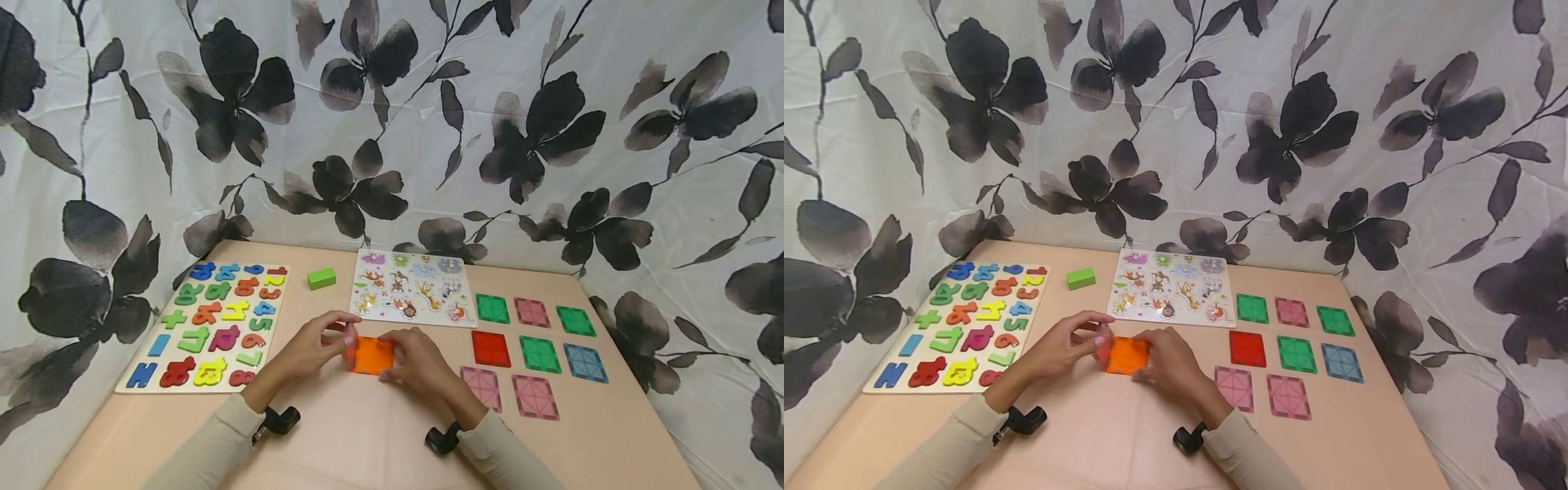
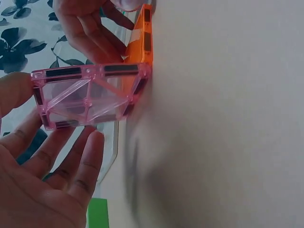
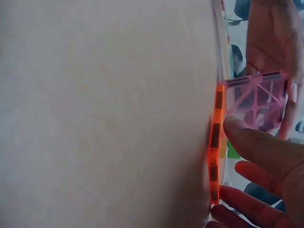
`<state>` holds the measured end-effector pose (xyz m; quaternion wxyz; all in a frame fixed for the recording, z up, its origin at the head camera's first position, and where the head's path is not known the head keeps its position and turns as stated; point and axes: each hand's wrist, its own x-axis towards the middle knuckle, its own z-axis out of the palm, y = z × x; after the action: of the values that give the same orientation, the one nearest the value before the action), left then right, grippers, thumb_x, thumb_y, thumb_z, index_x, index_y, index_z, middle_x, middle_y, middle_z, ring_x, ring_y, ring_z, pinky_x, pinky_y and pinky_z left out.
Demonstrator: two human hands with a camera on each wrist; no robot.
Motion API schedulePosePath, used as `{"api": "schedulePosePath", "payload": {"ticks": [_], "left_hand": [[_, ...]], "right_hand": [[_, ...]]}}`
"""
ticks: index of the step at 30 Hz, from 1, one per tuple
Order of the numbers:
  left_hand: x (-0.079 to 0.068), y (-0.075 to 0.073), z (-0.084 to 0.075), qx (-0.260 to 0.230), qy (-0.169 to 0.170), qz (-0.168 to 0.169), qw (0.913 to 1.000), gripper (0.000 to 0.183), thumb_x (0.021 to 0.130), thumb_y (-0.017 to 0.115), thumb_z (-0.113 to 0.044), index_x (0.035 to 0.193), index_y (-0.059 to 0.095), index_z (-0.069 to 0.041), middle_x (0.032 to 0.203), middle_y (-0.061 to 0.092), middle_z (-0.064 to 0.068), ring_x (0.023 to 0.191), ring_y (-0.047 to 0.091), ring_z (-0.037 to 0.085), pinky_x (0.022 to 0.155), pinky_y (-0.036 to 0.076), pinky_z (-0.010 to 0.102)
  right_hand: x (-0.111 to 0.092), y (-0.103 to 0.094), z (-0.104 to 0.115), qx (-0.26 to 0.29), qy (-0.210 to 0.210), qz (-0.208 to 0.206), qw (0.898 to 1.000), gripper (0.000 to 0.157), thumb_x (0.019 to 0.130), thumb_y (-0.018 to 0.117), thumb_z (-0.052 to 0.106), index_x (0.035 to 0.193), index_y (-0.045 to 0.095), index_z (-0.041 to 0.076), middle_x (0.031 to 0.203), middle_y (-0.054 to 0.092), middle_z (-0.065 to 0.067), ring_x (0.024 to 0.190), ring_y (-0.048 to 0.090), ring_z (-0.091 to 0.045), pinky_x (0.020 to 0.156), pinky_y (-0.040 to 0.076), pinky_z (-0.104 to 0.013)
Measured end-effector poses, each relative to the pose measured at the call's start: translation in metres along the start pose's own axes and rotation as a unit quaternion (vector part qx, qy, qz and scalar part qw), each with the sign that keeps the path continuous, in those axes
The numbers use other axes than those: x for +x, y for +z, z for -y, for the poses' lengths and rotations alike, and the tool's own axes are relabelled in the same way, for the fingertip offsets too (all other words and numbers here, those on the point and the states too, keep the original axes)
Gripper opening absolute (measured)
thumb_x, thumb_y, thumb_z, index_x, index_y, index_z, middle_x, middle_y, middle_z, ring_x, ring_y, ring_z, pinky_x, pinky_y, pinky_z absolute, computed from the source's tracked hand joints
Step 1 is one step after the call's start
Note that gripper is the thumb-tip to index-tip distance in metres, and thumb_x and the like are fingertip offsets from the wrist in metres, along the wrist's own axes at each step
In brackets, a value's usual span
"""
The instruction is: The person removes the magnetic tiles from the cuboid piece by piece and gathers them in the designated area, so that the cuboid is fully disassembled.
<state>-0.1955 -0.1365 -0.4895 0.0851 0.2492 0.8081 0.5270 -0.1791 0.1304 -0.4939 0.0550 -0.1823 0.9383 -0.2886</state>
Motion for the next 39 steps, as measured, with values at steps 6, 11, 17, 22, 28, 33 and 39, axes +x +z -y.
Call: {"api": "schedulePosePath", "payload": {"ticks": [6, 11, 17, 22, 28, 33, 39], "left_hand": [[-0.007, -0.012, -0.002, 0.042, -0.014, 0.013, 0.9990, 0.044, 0.104, 0.067, -0.014, 0.147, 0.058, -0.007, 0.142, 0.064, 0.016, 0.123, 0.065, 0.032, 0.107, 0.058, 0.053], [-0.009, -0.019, -0.002, 0.129, -0.009, 0.030, 0.9911, 0.068, 0.089, 0.087, -0.016, 0.150, 0.057, -0.008, 0.137, 0.065, 0.010, 0.116, 0.065, 0.025, 0.098, 0.062, 0.042], [-0.009, -0.016, -0.005, 0.312, -0.010, 0.028, 0.9496, 0.080, 0.075, 0.098, -0.028, 0.145, 0.063, -0.010, 0.128, 0.066, 0.003, 0.113, 0.062, 0.021, 0.107, 0.058, 0.049], [-0.011, -0.010, -0.008, 0.374, -0.003, 0.025, 0.9271, 0.082, 0.074, 0.098, -0.037, 0.142, 0.063, -0.010, 0.133, 0.067, 0.008, 0.119, 0.063, 0.026, 0.106, 0.058, 0.051], [-0.007, 0.005, -0.008, 0.413, 0.052, -0.008, 0.9094, 0.077, 0.074, 0.095, -0.049, 0.134, 0.067, -0.010, 0.126, 0.070, 0.007, 0.110, 0.061, 0.023, 0.097, 0.059, 0.043], [0.000, 0.024, -0.014, 0.404, 0.087, -0.030, 0.9101, 0.076, 0.071, 0.094, -0.057, 0.128, 0.070, -0.012, 0.116, 0.063, 0.003, 0.105, 0.054, 0.018, 0.089, 0.056, 0.036], [0.006, 0.049, -0.023, 0.363, 0.115, -0.029, 0.9241, 0.077, 0.070, 0.094, -0.059, 0.128, 0.071, -0.014, 0.111, 0.056, -0.001, 0.105, 0.049, 0.015, 0.085, 0.052, 0.031]], "right_hand": [[0.007, 0.007, 0.004, -0.046, -0.023, 0.003, 0.999, 0.062, 0.078, 0.097, 0.031, 0.134, 0.074, 0.020, 0.130, 0.073, 0.003, 0.111, 0.056, -0.015, 0.097, 0.054, -0.034], [0.006, 0.007, 0.004, -0.076, -0.046, 0.005, 0.996, 0.063, 0.078, 0.096, 0.034, 0.136, 0.073, 0.020, 0.131, 0.072, 0.002, 0.115, 0.055, -0.016, 0.099, 0.055, -0.034], [0.001, 0.005, 0.003, -0.103, -0.062, -0.005, 0.993, 0.063, 0.078, 0.095, 0.037, 0.135, 0.073, 0.020, 0.128, 0.072, 0.001, 0.116, 0.056, -0.017, 0.101, 0.055, -0.036], [-0.007, -0.001, 0.002, -0.129, -0.061, -0.016, 0.990, 0.063, 0.077, 0.094, 0.038, 0.134, 0.073, 0.021, 0.130, 0.072, 0.000, 0.121, 0.058, -0.020, 0.107, 0.055, -0.041], [-0.026, -0.016, -0.007, -0.119, -0.032, -0.045, 0.991, 0.061, 0.076, 0.094, 0.040, 0.131, 0.075, 0.021, 0.127, 0.071, 0.001, 0.119, 0.057, -0.020, 0.104, 0.056, -0.044], [-0.055, -0.038, -0.030, -0.076, 0.007, -0.079, 0.994, 0.062, 0.074, 0.097, 0.037, 0.131, 0.074, 0.028, 0.132, 0.069, 0.004, 0.128, 0.056, -0.023, 0.111, 0.053, -0.053], [-0.095, -0.076, -0.073, -0.013, 0.074, -0.079, 0.994, 0.065, 0.075, 0.097, 0.032, 0.134, 0.069, 0.037, 0.144, 0.063, -0.001, 0.138, 0.053, -0.032, 0.110, 0.053, -0.065]]}}
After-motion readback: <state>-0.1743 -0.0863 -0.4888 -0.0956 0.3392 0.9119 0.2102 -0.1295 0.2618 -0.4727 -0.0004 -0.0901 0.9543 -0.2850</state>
